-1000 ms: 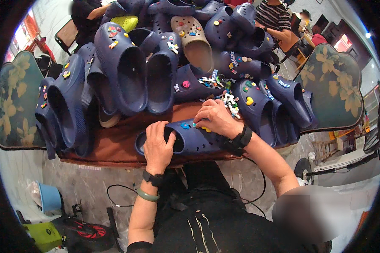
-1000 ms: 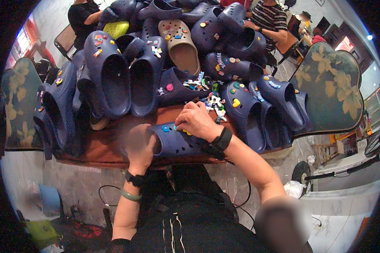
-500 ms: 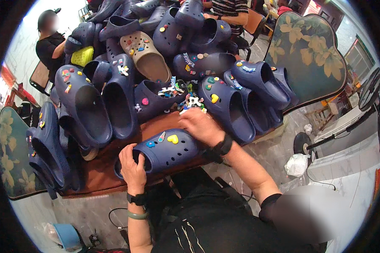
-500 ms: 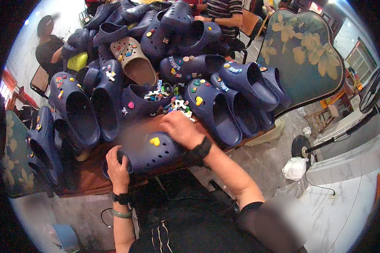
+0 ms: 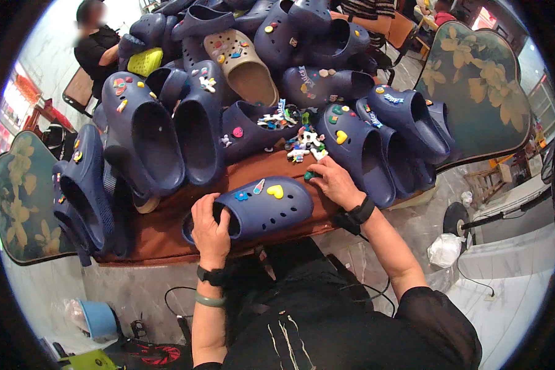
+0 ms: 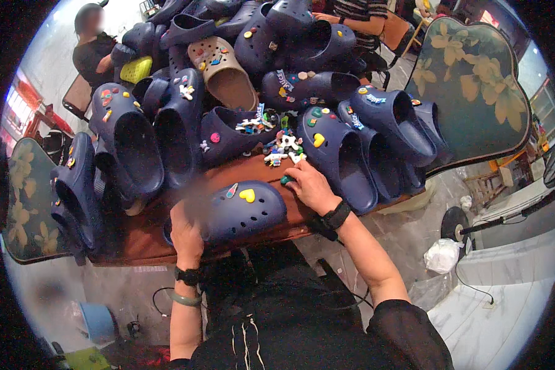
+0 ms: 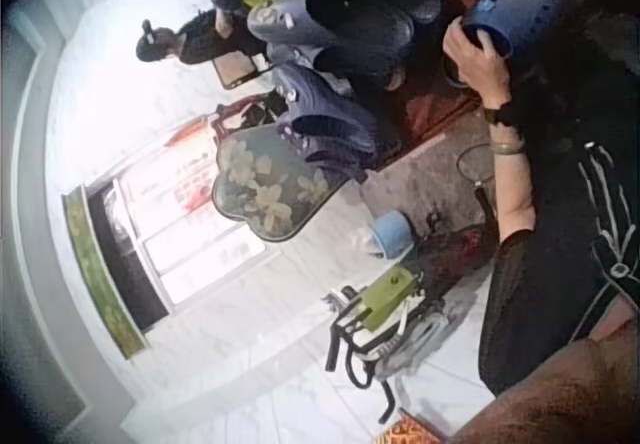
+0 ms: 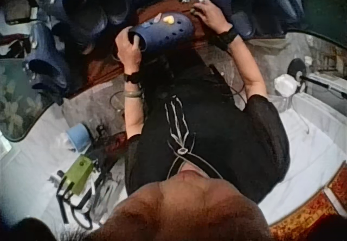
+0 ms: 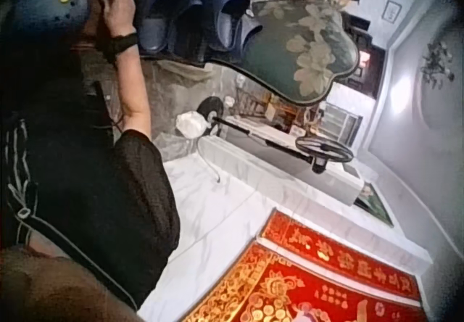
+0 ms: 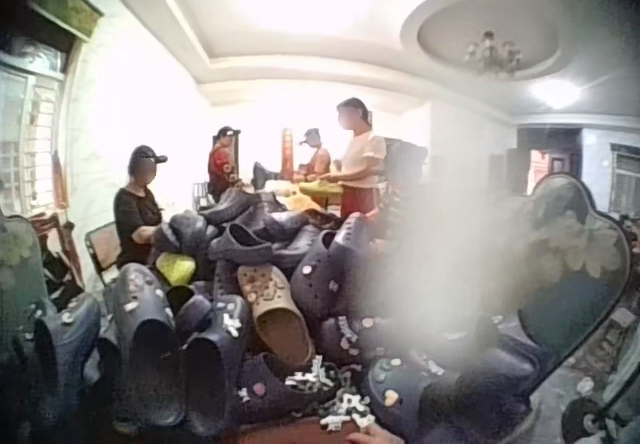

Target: Applying decorative charms to the holes of plastic foam clogs.

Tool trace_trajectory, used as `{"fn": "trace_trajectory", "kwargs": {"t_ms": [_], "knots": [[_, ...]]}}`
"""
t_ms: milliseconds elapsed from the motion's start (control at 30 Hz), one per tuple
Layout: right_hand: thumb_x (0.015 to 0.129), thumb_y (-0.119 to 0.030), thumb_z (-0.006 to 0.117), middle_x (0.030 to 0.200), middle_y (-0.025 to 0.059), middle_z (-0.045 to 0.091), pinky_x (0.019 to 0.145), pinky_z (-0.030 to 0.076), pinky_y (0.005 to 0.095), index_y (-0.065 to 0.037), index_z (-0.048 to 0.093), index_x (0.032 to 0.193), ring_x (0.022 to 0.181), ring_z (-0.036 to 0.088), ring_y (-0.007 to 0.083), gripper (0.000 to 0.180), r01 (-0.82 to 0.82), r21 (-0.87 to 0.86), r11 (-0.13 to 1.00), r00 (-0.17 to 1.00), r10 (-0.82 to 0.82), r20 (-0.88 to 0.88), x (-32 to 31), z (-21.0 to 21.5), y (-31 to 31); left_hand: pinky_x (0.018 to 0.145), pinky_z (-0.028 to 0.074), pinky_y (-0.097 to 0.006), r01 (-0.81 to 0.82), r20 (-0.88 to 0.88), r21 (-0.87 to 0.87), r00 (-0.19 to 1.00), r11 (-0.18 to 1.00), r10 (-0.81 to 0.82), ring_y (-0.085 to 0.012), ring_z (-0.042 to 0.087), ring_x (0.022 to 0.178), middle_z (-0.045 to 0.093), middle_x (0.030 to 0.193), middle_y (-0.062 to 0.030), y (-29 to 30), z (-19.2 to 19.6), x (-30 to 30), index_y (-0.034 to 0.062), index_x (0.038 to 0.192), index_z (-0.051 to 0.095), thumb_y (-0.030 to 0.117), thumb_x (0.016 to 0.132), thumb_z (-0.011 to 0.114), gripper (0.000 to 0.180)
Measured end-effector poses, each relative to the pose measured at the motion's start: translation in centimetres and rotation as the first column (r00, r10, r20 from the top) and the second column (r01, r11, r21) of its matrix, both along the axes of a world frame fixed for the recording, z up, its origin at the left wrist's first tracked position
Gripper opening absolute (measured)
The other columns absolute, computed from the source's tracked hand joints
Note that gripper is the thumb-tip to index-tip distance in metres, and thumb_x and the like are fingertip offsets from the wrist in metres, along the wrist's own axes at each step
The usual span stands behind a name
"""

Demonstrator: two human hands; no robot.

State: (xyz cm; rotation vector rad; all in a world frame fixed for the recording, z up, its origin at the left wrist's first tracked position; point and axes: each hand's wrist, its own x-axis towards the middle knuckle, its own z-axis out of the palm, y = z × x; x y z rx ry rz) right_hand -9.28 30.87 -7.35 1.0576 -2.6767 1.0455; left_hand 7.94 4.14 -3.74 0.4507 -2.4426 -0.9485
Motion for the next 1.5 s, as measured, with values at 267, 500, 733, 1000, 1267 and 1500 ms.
{"fn": "trace_trajectory", "kwargs": {"t_ms": [267,500,733,1000,1267,1500], "knots": [[0.081,0.003,0.066,0.095,0.0134,0.062,0.072,0.053,0.0365,-0.005,0.066,0.108,0.084,0.064,0.0311,0.028,0.025,-0.16,0.987,0.938,-0.078,-0.337,3.3,3.4,-1.2,0.099,0.041,-0.04,0.023,-0.036,0.004,0.999,1.0,-0.023,-0.0321,0.05,0.117,0.058,0.118,-0.0122,-0.3,-0.1,-0.1,0.0056,0.117,0.058,0.02,0.086,0.059,0.034],[0.071,0.0,0.076,0.089,0.0067,0.06,0.06,0.047,0.0331,-0.007,0.067,0.112,0.072,0.058,0.0231,0.042,-0.224,-0.199,0.954,0.887,0.114,-0.448,10.8,3.2,-5.5,0.098,0.042,-0.041,0.004,-0.038,-0.079,0.999,0.997,-0.007,-0.0326,0.05,0.117,0.057,0.118,-0.0129,-0.6,-1.0,-0.1,0.0052,0.118,0.057,0.019,0.087,0.059,0.034],[0.069,0.002,0.077,0.088,0.0056,0.06,0.059,0.046,0.0325,-0.007,0.068,0.111,0.069,0.057,0.022,0.044,-0.215,-0.263,0.94,0.867,0.06,-0.495,12.4,1.6,-6.3,0.096,0.043,-0.042,0.018,-0.038,-0.052,0.999,0.998,-0.02,-0.0334,0.05,0.116,0.057,0.118,-0.0128,-0.3,-0.5,-0.2,0.0046,0.117,0.057,0.017,0.086,0.061,0.034],[0.071,0.002,0.069,0.094,0.0061,0.06,0.063,0.049,0.0338,-0.006,0.067,0.115,0.074,0.06,0.0219,0.045,-0.175,-0.218,0.96,0.873,0.049,-0.485,12.3,1.8,-6.7,0.096,0.043,-0.042,0.013,-0.04,-0.077,0.999,0.997,-0.016,-0.0338,0.05,0.115,0.057,0.117,-0.0139,-0.4,-0.4,-0.2,0.0046,0.117,0.057,0.018,0.085,0.062,0.035],[0.068,0.005,0.071,0.093,0.0069,0.061,0.071,0.053,0.0348,-0.008,0.068,0.113,0.08,0.061,0.0245,0.047,-0.083,-0.122,0.989,0.878,0.015,-0.478,13.2,3.7,-7.1,0.093,0.043,-0.044,0.002,-0.222,-0.148,0.974,0.989,-0.035,-0.0363,0.051,0.112,0.057,0.114,-0.0154,0.1,-0.4,0.8,0.0029,0.112,0.058,0.02,0.082,0.066,0.035],[0.072,0.0,0.067,0.099,0.0092,0.061,0.08,0.053,0.0368,-0.003,0.066,0.113,0.092,0.061,0.0274,0.042,-0.134,-0.215,0.967,0.917,0.038,-0.396,12.4,2.9,-6.9,0.064,0.046,-0.04,0.292,-0.062,0.104,0.956,0.951,-0.287,-0.0308,0.059,0.069,0.064,0.072,-0.0113,2.4,0.1,1.1,0.0034,0.079,0.065,0.033,0.069,0.086,0.037]]}}
